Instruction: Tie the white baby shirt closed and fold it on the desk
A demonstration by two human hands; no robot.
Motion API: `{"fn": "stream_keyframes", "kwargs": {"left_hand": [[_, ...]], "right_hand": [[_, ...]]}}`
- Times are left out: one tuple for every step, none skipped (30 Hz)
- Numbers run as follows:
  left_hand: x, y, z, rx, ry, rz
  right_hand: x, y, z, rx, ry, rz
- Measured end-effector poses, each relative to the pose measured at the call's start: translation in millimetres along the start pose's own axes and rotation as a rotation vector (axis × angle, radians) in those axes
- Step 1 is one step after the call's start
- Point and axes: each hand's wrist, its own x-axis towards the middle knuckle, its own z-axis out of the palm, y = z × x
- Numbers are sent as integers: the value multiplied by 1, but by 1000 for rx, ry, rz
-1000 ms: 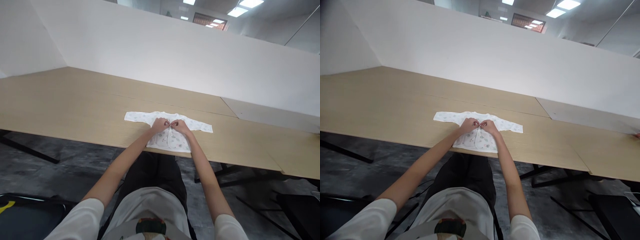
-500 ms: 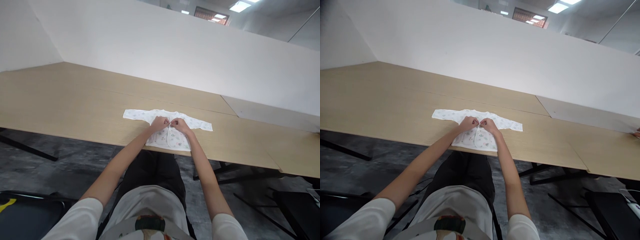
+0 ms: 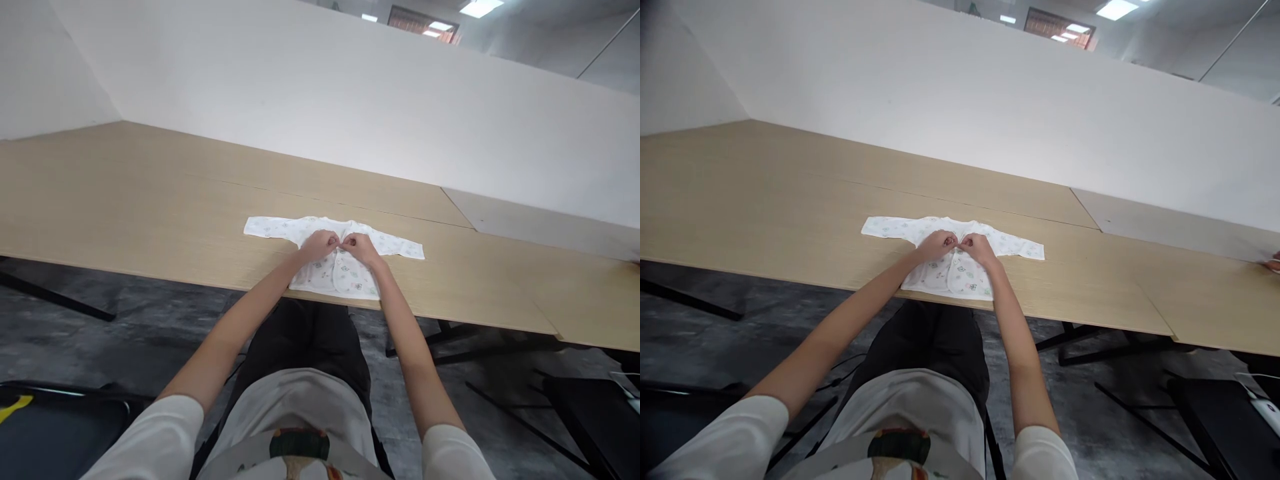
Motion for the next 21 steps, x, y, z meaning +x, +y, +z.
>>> {"fn": "stream_keyframes", "kwargs": {"left_hand": [[0, 1, 0, -34, -2, -2], [0, 2, 0, -65, -6, -4], [0, 3, -1, -90, -8, -9], [0, 4, -1, -110, -9, -20], [-1, 4, -1, -129, -13, -35], [-1, 5, -2, -154, -20, -52], [-1, 5, -2, -183, -31, -68], [-1, 5, -3, -214, -44, -80], [-2, 6, -4, -245, -60, -90], [-3, 6, -6, -273, -83, -100], [-3, 7, -8, -294, -109, -112], [-4, 8, -10, -309, -135, -126], [-5, 9, -12, -322, -165, -136], [-5, 9, -14, -335, -195, -141], [-6, 9, -16, -351, -228, -141], [-6, 9, -18, -370, -267, -133], [-7, 8, -20, -391, -312, -121], [-7, 7, -22, -411, -359, -106], [-7, 6, -24, -424, -401, -91], [-7, 5, -25, -426, -431, -76], [-7, 4, -26, -420, -449, -63]], "right_hand": [[0, 1, 1, -8, 12, -2], [1, 1, 1, -14, 21, -3], [1, 1, 1, -14, 25, 1], [1, 1, 0, -9, 23, 11], [0, 0, -1, 2, 20, 27], [-1, -2, -3, 18, 13, 46], [-2, -4, -6, 40, -1, 64], [-3, -6, -9, 67, -24, 80], [-5, -8, -12, 97, -60, 93], [-7, -10, -16, 126, -110, 103], [-9, -12, -19, 154, -172, 111], [-11, -13, -21, 176, -241, 119], [-12, -14, -23, 191, -311, 123], [-14, -15, -25, 200, -377, 121], [-15, -16, -26, 207, -435, 116], [-15, -16, -27, 211, -483, 110], [-15, -17, -27, 213, -519, 103], [-15, -17, -28, 215, -544, 97], [-15, -17, -28, 217, -559, 90], [-15, -17, -28, 217, -567, 83], [-14, -16, -28, 217, -569, 74]]}}
